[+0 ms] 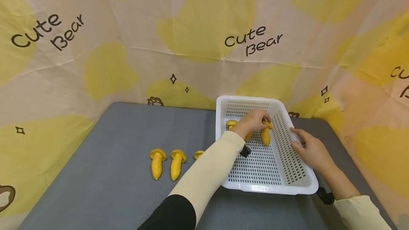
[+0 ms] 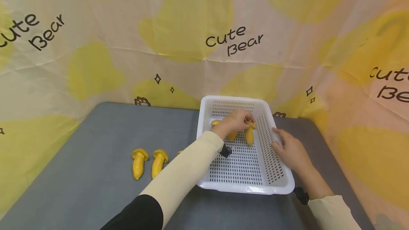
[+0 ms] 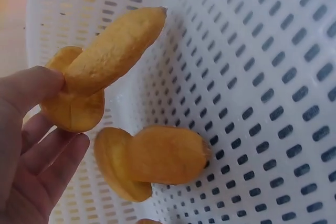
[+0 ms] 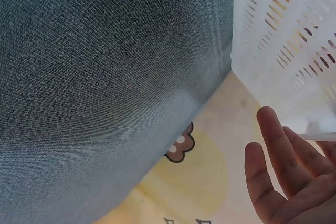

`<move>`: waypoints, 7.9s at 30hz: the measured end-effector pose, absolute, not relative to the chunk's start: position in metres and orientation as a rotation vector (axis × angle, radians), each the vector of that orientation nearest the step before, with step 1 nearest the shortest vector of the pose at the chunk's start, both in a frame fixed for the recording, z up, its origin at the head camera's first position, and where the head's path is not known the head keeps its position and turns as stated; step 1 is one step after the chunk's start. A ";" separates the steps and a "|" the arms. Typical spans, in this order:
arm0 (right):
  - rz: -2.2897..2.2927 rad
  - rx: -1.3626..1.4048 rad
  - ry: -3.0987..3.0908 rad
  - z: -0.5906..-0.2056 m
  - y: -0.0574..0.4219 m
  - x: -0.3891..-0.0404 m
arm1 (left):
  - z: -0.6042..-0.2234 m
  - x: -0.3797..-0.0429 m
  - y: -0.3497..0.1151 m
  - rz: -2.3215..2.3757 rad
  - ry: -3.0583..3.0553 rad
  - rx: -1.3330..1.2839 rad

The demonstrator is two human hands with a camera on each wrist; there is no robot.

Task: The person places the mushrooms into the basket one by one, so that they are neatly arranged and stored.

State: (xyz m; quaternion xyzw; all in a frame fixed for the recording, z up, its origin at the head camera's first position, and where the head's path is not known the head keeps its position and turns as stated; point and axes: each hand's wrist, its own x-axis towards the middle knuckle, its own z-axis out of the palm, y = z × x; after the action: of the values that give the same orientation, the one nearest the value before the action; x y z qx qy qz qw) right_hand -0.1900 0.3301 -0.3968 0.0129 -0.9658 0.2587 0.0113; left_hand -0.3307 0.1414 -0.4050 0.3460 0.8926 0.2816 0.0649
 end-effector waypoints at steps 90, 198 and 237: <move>0.849 0.034 -3.057 -0.394 0.334 -0.189 | -0.307 -0.281 0.028 1.095 2.744 1.101; 0.924 0.010 -3.066 -0.393 0.332 -0.191 | -0.410 -0.251 -0.096 0.646 2.642 1.004; 0.867 0.033 -3.066 -0.393 0.334 -0.192 | -0.347 -0.258 -0.065 1.189 2.822 1.099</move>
State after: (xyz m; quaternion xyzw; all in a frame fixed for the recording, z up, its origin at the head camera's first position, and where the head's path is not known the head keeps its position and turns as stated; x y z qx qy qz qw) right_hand -0.1917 0.3341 -0.3931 0.0102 -0.9620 0.2721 -0.0225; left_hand -0.2580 -0.0646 -0.3469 0.3373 0.8660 0.3649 -0.0562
